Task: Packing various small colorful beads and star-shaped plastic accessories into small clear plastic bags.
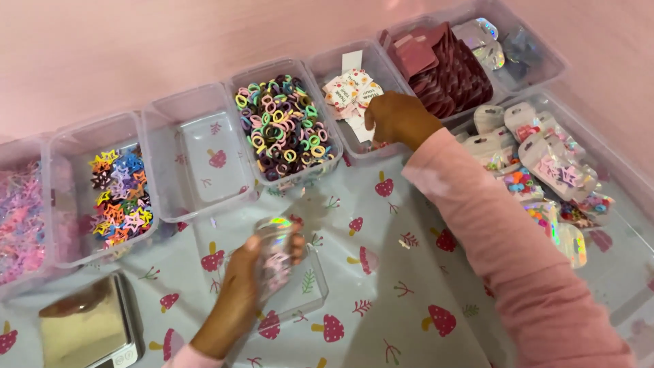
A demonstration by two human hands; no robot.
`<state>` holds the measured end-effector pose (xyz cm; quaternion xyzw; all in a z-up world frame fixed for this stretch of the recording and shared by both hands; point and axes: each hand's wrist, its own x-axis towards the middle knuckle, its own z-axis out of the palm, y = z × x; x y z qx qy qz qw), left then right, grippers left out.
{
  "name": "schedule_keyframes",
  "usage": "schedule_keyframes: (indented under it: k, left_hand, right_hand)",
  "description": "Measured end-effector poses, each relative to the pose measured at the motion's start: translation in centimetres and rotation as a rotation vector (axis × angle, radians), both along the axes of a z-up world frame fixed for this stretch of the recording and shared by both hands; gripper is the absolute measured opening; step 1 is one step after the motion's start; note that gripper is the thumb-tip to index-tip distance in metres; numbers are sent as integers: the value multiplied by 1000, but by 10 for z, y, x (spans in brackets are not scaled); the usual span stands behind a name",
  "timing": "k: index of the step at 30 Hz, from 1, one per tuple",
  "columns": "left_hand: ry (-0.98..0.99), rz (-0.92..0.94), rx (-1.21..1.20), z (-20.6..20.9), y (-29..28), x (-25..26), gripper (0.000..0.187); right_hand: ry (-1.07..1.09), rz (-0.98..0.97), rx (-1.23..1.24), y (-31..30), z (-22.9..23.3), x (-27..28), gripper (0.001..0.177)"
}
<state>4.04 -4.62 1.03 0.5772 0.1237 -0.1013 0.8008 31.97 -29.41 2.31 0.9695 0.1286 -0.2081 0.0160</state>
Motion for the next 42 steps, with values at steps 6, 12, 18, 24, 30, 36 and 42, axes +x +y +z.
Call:
schedule_keyframes:
  k: [6, 12, 18, 24, 30, 36, 42]
  left_hand:
    - [128, -98, -307, -27, -51, 68, 61]
    - [-45, -113, -326, -39, -65, 86, 61]
    - [-112, -56, -243, -5, -51, 54, 58]
    - [-169, 37, -184, 11, -17, 12, 59]
    - [-196, 102, -203, -7, 17, -7, 62]
    - [-229, 58, -260, -19, 17, -5, 65]
    - [-326, -122, -75, 12, 18, -35, 71]
  right_hand:
    - [-65, 91, -81, -20, -69, 34, 24]
    - [-29, 58, -48, -12, -53, 24, 26]
    - [-10, 63, -48, -18, -62, 33, 33]
    - [27, 74, -52, -9, -36, 18, 50]
    - [5, 65, 37, -26, -72, 49, 30]
    - [-516, 265, 624, -24, -1, 1, 18]
    - [-341, 504, 1138, 64, 82, -203, 31]
